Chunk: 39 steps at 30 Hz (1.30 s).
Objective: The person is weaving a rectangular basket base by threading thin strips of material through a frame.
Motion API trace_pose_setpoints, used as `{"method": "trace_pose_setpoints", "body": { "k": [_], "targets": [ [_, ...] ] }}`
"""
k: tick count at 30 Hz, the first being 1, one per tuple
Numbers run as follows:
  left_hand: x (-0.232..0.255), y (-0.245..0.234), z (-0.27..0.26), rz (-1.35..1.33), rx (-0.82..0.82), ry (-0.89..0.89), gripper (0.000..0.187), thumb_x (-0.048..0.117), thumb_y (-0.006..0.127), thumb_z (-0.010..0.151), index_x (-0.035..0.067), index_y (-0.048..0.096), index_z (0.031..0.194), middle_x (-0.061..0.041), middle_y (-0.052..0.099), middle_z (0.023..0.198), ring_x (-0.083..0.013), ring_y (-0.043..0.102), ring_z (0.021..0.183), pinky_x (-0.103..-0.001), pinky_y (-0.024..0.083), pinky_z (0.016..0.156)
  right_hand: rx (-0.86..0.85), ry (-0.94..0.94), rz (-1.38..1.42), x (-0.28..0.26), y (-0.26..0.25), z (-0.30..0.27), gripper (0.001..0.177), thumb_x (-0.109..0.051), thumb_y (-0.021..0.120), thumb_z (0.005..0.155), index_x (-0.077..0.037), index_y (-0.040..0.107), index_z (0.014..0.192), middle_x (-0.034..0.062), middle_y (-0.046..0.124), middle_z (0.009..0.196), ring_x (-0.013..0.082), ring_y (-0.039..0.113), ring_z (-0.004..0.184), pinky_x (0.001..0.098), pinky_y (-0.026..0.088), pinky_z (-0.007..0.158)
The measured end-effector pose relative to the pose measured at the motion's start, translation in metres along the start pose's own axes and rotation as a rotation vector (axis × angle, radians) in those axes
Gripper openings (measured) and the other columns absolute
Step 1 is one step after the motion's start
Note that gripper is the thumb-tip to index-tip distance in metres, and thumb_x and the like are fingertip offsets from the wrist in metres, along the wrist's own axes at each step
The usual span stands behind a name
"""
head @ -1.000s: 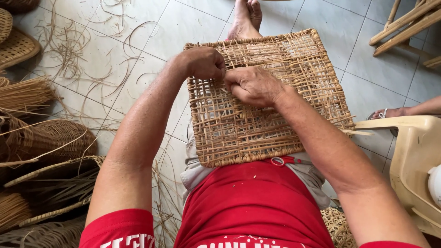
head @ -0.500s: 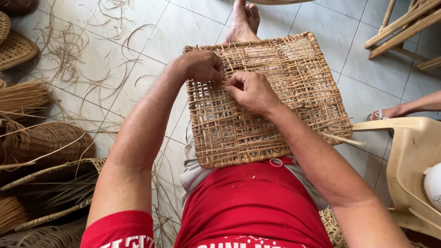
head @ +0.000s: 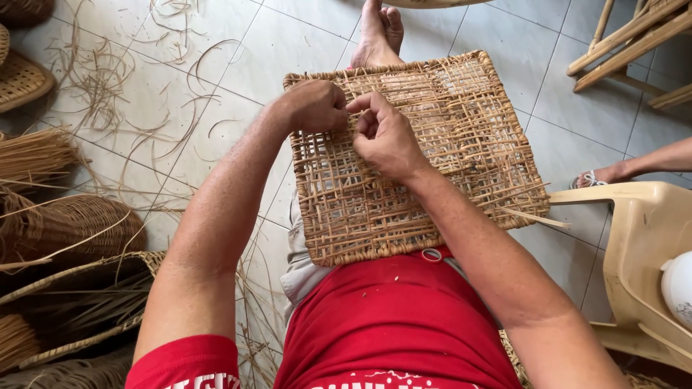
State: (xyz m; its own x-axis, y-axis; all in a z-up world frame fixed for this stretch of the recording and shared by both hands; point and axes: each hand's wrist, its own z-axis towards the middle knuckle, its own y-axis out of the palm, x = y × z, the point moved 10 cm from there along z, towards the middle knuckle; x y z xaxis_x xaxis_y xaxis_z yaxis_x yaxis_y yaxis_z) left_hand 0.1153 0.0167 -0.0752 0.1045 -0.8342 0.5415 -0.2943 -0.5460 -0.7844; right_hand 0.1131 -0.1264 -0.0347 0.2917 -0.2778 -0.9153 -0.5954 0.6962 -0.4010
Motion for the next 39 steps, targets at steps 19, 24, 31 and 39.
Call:
{"method": "trace_pose_setpoints", "body": {
  "k": [19,24,31,39],
  "targets": [
    [-0.009,-0.057,-0.002,-0.198,0.468,-0.070,0.006,0.010,0.049,0.101,0.010,0.055,0.101,-0.002,0.059,0.083,-0.0142,0.050,0.065,-0.029,0.045,0.053,-0.072,-0.183,-0.231,-0.027,0.015,-0.008,0.040,-0.002,0.061,0.087,-0.007,0.063,0.126,0.0030,0.065,0.091,0.0117,0.060,0.074,0.0267,0.059,0.067],
    [0.012,-0.051,-0.014,-0.424,0.442,-0.063,0.007,0.017,0.046,0.103,0.020,0.050,0.098,0.004,0.059,0.086,-0.0103,0.052,0.073,-0.028,0.048,0.064,-0.005,-0.093,0.234,-0.013,-0.007,-0.011,0.025,0.002,0.063,0.096,-0.005,0.066,0.120,0.0092,0.069,0.110,0.0188,0.069,0.099,0.0240,0.063,0.085],
    [0.016,-0.042,-0.013,-0.792,0.324,0.055,0.017,0.028,0.054,0.105,0.017,0.056,0.119,-0.003,0.075,0.099,-0.0154,0.072,0.095,-0.031,0.058,0.087,0.080,-0.080,0.455,-0.001,-0.013,-0.014,0.022,0.006,0.064,0.095,-0.008,0.066,0.113,0.0054,0.067,0.104,0.0169,0.067,0.095,0.0242,0.062,0.082],
    [0.012,-0.039,-0.013,-0.341,0.399,0.085,0.007,0.018,0.074,0.098,0.011,0.077,0.099,-0.003,0.078,0.090,-0.0111,0.072,0.075,-0.027,0.064,0.071,0.048,-0.148,0.193,-0.024,-0.013,-0.021,0.017,-0.003,0.059,0.100,-0.008,0.069,0.114,0.0055,0.071,0.103,0.0161,0.068,0.094,0.0249,0.061,0.081]
  ]
}}
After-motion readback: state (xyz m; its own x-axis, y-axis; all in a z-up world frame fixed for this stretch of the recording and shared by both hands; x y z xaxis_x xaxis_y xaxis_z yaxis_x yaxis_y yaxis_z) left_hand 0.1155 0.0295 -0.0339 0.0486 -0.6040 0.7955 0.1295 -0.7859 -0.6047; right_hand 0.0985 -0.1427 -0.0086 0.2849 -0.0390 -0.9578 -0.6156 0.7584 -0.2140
